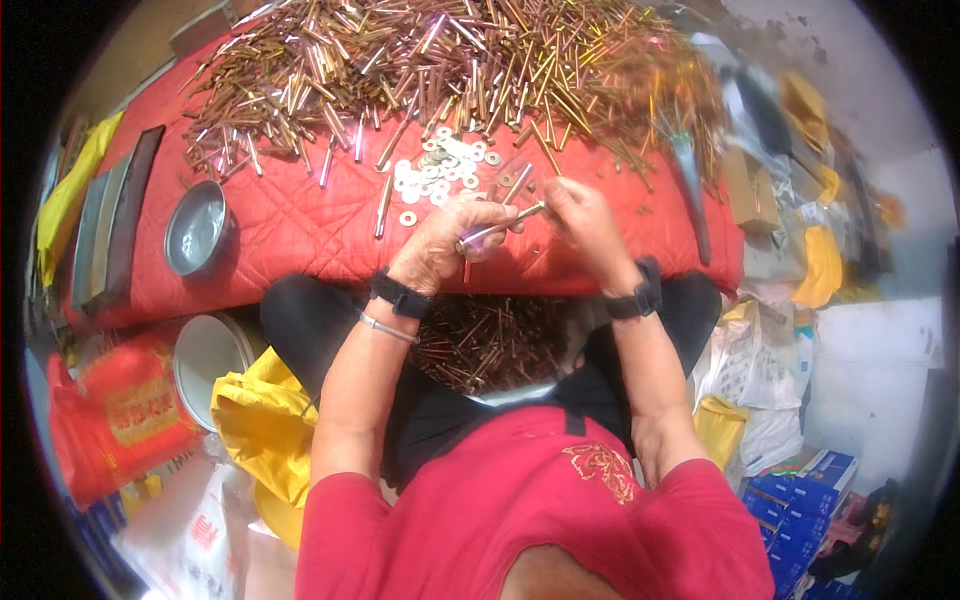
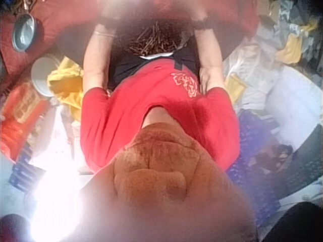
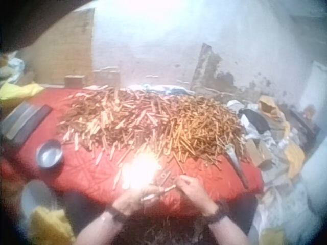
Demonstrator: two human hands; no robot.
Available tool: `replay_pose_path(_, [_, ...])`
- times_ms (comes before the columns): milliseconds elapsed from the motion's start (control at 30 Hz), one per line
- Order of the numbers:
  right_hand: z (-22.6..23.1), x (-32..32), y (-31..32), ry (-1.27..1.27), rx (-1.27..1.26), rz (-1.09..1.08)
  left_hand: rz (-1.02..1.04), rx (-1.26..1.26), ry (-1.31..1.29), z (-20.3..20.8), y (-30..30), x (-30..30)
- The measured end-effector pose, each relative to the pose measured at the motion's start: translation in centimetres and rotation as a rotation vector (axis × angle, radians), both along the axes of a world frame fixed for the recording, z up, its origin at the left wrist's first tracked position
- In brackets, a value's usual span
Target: Manually assembling washers and nuts onto long metal bolts or studs.
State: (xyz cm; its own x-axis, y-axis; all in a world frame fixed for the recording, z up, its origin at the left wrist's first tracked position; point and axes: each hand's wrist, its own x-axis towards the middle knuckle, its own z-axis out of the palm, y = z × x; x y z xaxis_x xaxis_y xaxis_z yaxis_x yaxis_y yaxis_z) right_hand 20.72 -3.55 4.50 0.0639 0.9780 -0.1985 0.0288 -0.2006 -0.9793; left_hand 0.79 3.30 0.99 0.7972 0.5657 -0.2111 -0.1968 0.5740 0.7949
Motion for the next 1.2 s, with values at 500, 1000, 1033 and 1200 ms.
replay_pose_path(500, [-2.0,-0.8,0.1,-0.159,0.356,-0.012,-0.038,-0.041,-0.002,-0.1,0.0,0.2])
replay_pose_path(1000, [-3.1,3.3,4.1,-0.802,0.447,-0.119,0.066,0.228,0.274,1.1,-0.6,0.8])
replay_pose_path(1033, [-3.7,3.1,5.3,-0.984,0.492,-0.201,0.123,0.194,0.221,0.4,-0.2,0.7])
replay_pose_path(1200, [-6.8,3.0,8.5,-1.322,0.534,-0.236,0.43,0.081,0.148,-0.5,0.9,0.3])
